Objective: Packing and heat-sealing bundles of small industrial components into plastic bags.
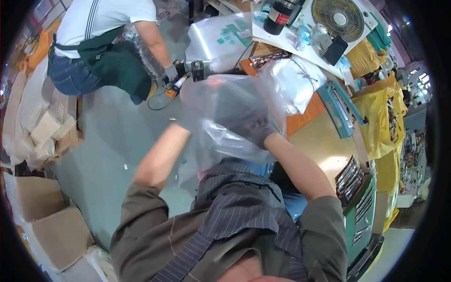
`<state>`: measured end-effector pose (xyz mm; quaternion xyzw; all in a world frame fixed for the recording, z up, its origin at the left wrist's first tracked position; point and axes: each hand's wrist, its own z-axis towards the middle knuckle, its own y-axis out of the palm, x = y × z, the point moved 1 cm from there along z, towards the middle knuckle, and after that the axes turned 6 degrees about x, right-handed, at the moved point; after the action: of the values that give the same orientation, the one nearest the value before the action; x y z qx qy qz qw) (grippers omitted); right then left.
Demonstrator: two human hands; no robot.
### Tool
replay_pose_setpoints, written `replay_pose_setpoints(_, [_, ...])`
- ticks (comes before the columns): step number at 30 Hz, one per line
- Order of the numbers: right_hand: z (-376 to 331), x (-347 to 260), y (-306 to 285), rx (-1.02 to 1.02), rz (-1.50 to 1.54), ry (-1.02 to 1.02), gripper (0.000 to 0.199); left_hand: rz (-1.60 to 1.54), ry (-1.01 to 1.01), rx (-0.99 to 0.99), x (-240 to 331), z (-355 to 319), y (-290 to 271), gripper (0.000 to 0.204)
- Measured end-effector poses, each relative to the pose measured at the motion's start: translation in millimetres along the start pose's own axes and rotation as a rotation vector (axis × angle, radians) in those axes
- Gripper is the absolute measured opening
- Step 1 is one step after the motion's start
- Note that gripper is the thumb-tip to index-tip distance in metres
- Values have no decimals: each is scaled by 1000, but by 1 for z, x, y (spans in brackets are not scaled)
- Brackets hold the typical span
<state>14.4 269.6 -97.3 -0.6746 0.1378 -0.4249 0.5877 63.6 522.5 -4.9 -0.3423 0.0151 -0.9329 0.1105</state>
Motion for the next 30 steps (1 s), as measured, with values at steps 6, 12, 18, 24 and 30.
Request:
replay_pose_setpoints(6, [41,7,-123,-442,621,262,84,189,-712,56,-66,14,-88,37])
replay_pose_setpoints(12, [50,26,-201,-299,435,186,89,16,-556,127,-4,81,-79,39])
replay_pose_setpoints(18, [52,108,-170,-92,1250,307,29,342,-577,-339,-68,-25,-47,32])
replay_pose_setpoints(24, [69,327,-65,320,275,892,40,2,-845,-992,-48,20,-37,41])
replay_pose_setpoints(30, [91,397,13,-1,54,669,82,-143,-804,-686,-82,51,-53,48])
